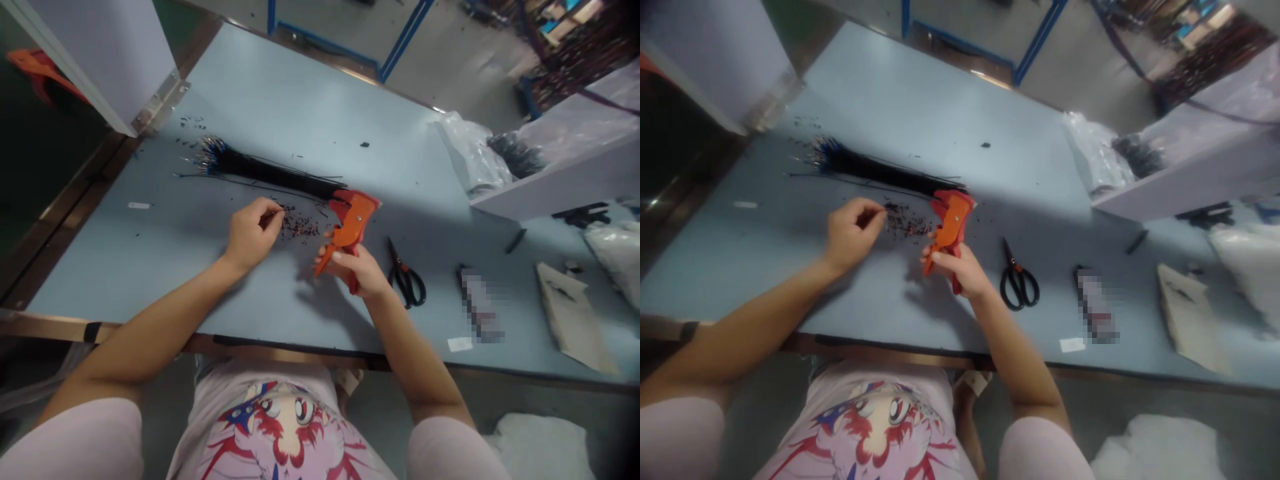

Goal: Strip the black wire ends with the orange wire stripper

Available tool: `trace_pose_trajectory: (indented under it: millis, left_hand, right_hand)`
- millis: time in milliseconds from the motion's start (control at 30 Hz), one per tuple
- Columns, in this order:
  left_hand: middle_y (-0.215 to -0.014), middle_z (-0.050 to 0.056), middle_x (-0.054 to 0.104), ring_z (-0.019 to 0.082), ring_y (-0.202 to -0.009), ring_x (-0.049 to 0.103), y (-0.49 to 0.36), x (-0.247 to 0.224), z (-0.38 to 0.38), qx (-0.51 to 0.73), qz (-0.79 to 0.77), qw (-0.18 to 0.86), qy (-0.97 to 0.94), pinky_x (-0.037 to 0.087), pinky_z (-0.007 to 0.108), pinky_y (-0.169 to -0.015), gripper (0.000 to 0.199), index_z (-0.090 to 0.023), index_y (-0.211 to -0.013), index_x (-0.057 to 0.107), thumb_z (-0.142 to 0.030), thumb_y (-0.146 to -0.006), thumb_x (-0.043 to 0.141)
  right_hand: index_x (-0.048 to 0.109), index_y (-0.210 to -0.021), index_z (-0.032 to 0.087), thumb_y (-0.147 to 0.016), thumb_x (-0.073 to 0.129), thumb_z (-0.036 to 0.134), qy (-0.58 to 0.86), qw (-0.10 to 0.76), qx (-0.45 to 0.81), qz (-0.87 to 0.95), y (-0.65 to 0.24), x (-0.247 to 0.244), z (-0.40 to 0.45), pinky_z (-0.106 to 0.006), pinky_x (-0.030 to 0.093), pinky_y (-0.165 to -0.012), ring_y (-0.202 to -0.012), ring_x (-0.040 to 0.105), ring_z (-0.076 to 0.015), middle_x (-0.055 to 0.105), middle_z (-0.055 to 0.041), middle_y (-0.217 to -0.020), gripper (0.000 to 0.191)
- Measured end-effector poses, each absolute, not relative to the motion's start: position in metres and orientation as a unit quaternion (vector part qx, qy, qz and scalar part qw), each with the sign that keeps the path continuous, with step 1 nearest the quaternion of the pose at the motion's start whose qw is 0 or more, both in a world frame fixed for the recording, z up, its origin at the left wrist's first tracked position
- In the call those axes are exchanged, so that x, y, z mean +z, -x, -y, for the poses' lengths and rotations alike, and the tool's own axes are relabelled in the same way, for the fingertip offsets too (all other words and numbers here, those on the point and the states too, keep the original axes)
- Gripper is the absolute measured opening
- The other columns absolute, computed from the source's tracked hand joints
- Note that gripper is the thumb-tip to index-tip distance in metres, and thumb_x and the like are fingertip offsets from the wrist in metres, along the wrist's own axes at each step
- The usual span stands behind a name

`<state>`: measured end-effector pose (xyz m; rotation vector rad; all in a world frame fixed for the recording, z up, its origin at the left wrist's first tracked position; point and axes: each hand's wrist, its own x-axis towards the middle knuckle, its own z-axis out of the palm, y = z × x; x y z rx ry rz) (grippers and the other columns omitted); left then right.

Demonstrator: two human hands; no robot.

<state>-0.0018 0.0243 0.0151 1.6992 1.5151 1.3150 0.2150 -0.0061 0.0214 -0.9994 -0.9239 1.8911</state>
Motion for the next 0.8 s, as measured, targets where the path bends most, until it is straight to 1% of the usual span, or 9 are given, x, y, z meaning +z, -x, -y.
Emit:
trace_pose_trajectory:
  millis: [100, 200, 300, 367, 500, 800]
  left_hand:
    - [-0.069, -0.001, 0.059, 0.011, -0.064, 0.05, -0.004, 0.015, -0.022, 0.496, -0.547, 0.311, -0.599, 0.038, 0.023, -0.062, 0.008, -0.018, -0.078, 0.062, -0.025, -0.079, 0.057]
    - [-0.07, -0.001, 0.06, 0.011, -0.064, 0.05, -0.007, 0.012, -0.019, 0.495, -0.534, 0.324, -0.604, 0.038, 0.023, -0.061, 0.007, -0.018, -0.078, 0.062, -0.022, -0.077, 0.057]
    - [-0.071, 0.0, 0.061, 0.011, -0.065, 0.052, -0.008, 0.011, -0.018, 0.48, -0.528, 0.288, -0.639, 0.039, 0.023, -0.063, 0.008, -0.018, -0.079, 0.063, -0.022, -0.078, 0.056]
    - [-0.073, 0.0, 0.062, 0.011, -0.066, 0.053, -0.007, 0.011, -0.017, 0.462, -0.529, 0.256, -0.664, 0.039, 0.024, -0.064, 0.009, -0.018, -0.08, 0.063, -0.022, -0.078, 0.056]
    - [-0.072, 0.0, 0.063, 0.011, -0.064, 0.053, -0.005, 0.01, -0.019, 0.441, -0.529, 0.217, -0.692, 0.039, 0.023, -0.063, 0.008, -0.019, -0.078, 0.064, -0.022, -0.078, 0.056]
    - [-0.069, -0.002, 0.063, 0.008, -0.06, 0.054, -0.008, 0.008, -0.017, 0.45, -0.475, 0.17, -0.737, 0.04, 0.019, -0.059, 0.006, -0.017, -0.079, 0.063, -0.018, -0.079, 0.058]
  right_hand:
    - [0.055, -0.109, 0.018, -0.073, 0.07, 0.023, 0.385, 0.344, 0.775, 0.364, -0.213, 0.009, 0.02, -0.039, 0.056, -0.073, -0.08, 0.065, -0.0196, 0.064, -0.0058, -0.093, 0.039]
    - [0.057, -0.108, 0.014, -0.077, 0.067, 0.027, 0.376, 0.31, 0.789, 0.373, -0.212, 0.003, 0.027, -0.042, 0.056, -0.072, -0.078, 0.066, -0.0214, 0.064, -0.0078, -0.092, 0.035]
    - [0.058, -0.105, 0.013, -0.079, 0.065, 0.03, 0.368, 0.313, 0.792, 0.372, -0.212, 0.003, 0.029, -0.041, 0.056, -0.066, -0.074, 0.066, -0.0223, 0.063, -0.0071, -0.086, 0.031]
    - [0.059, -0.102, 0.013, -0.079, 0.065, 0.03, 0.362, 0.324, 0.797, 0.359, -0.212, 0.004, 0.028, -0.042, 0.056, -0.064, -0.072, 0.066, -0.0222, 0.063, -0.0065, -0.085, 0.029]
    - [0.059, -0.101, 0.013, -0.079, 0.065, 0.029, 0.343, 0.326, 0.813, 0.34, -0.212, 0.006, 0.027, -0.044, 0.056, -0.067, -0.072, 0.066, -0.0225, 0.062, -0.006, -0.084, 0.028]
    - [0.059, -0.101, 0.011, -0.081, 0.065, 0.032, 0.323, 0.305, 0.829, 0.34, -0.214, 0.01, 0.029, -0.042, 0.055, -0.068, -0.074, 0.066, -0.0228, 0.063, -0.0083, -0.085, 0.03]
